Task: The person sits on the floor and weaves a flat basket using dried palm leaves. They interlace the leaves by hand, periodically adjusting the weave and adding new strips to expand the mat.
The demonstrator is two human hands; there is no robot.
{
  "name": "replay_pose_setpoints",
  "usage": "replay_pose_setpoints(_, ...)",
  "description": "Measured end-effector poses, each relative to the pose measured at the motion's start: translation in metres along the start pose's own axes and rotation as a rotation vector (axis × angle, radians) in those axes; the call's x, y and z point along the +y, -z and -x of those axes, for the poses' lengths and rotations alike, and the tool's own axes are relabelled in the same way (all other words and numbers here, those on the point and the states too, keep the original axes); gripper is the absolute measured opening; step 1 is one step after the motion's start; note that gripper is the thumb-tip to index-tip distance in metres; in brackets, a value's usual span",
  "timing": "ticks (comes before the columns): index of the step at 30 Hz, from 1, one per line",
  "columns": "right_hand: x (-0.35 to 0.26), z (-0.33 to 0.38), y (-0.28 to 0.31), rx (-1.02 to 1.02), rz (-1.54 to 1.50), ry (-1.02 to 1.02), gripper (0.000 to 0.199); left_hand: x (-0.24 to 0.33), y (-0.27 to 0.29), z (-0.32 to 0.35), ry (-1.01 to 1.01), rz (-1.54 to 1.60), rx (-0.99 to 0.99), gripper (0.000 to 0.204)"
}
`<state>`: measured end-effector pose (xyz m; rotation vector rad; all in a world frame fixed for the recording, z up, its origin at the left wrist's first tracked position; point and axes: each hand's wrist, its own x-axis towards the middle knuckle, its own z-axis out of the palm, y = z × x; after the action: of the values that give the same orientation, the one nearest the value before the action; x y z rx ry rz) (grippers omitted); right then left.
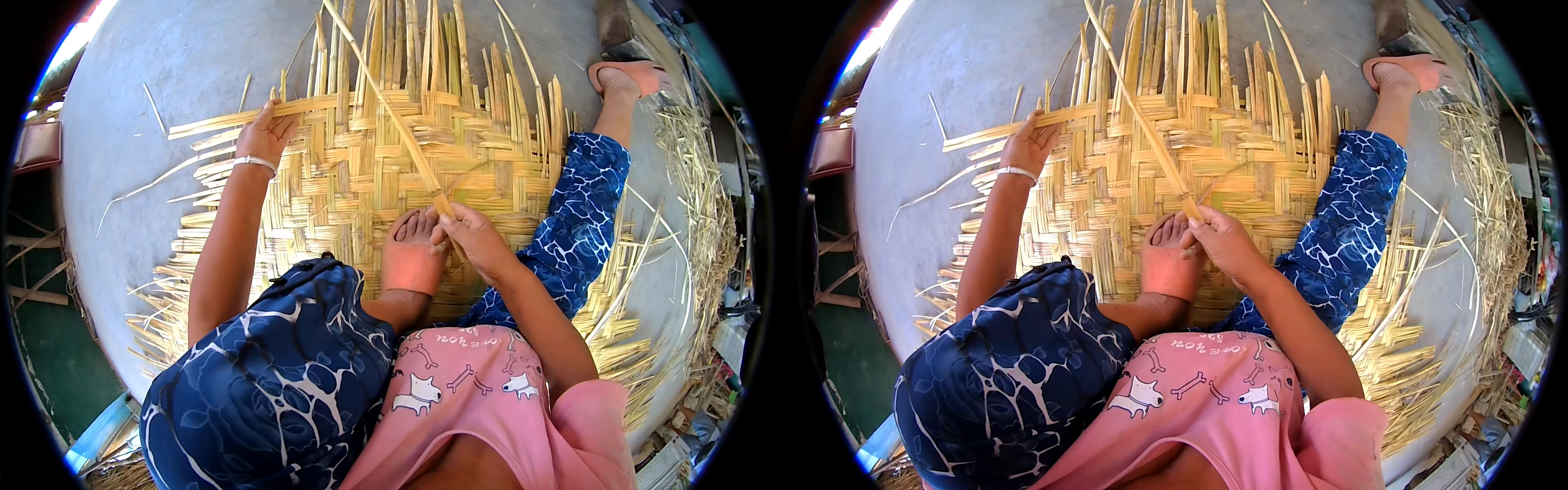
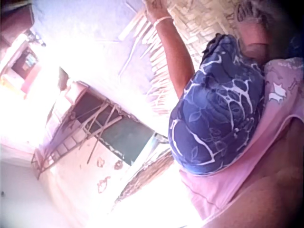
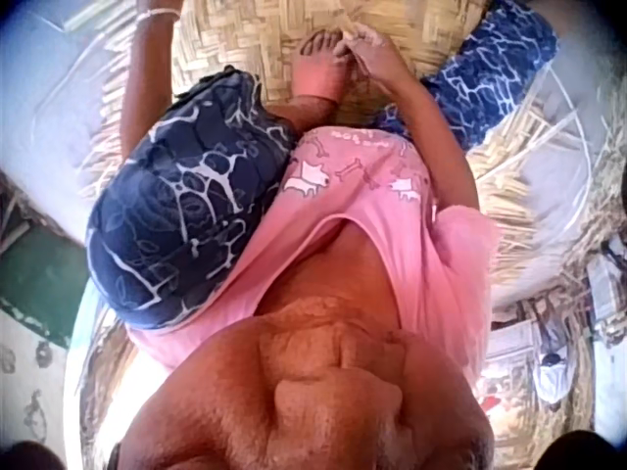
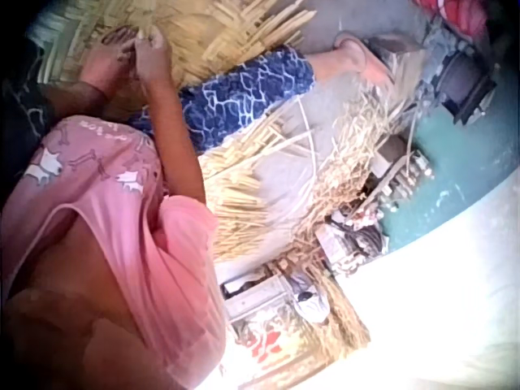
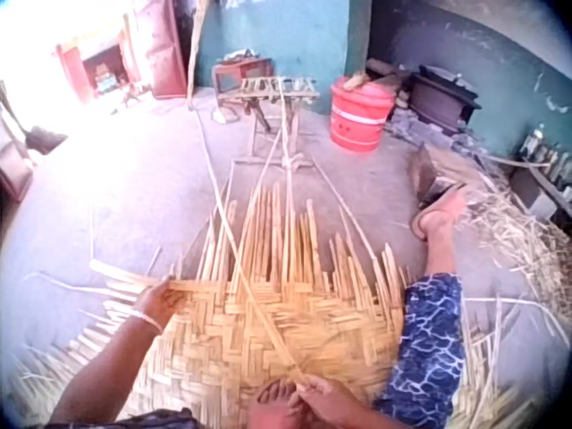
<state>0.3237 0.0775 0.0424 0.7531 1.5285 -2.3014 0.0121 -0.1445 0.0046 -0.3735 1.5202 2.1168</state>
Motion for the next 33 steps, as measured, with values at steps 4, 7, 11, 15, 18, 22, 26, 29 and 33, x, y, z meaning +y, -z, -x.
replay_pose_setpoints(4, 0.007, 0.011, 0.015, 0.046, -0.015, 0.016, 0.026, 0.004, -0.01, -0.012, 0.02, -0.096, 0.09, 0.028)
replay_pose_setpoints(7, 0.009, 0.023, 0.023, 0.089, -0.04, 0.019, 0.026, 0.011, -0.01, -0.039, -0.026, -0.146, 0.115, 0.026)
replay_pose_setpoints(11, 0.007, 0.046, 0.037, 0.173, 0.018, 0.026, 0.029, 0.025, -0.021, -0.049, -0.13, -0.201, 0.174, 0.022)
replay_pose_setpoints(15, -0.001, 0.079, 0.056, 0.336, -0.001, 0.088, 0.028, 0.067, -0.041, -0.061, -0.26, -0.349, 0.167, 0.022)
replay_pose_setpoints(18, -0.002, 0.102, 0.07, 0.409, -0.047, 0.143, 0.027, 0.105, -0.042, -0.057, -0.349, -0.391, 0.173, 0.022)
replay_pose_setpoints(22, 0.002, 0.113, 0.069, 0.413, -0.137, 0.202, 0.027, 0.17, -0.023, -0.033, -0.45, -0.381, 0.186, 0.022)
replay_pose_setpoints(26, 0.002, 0.104, 0.063, 0.404, -0.212, 0.26, 0.026, 0.213, 0.004, 0.009, -0.483, -0.363, 0.17, 0.023)
replay_pose_setpoints(29, 0.001, 0.095, 0.06, 0.375, -0.214, 0.242, 0.025, 0.221, 0.013, 0.046, -0.469, -0.363, 0.123, 0.023)
replay_pose_setpoints(33, -0.007, 0.093, 0.064, 0.373, -0.14, 0.257, 0.024, 0.188, 0.003, 0.076, -0.395, -0.332, -0.03, 0.023)
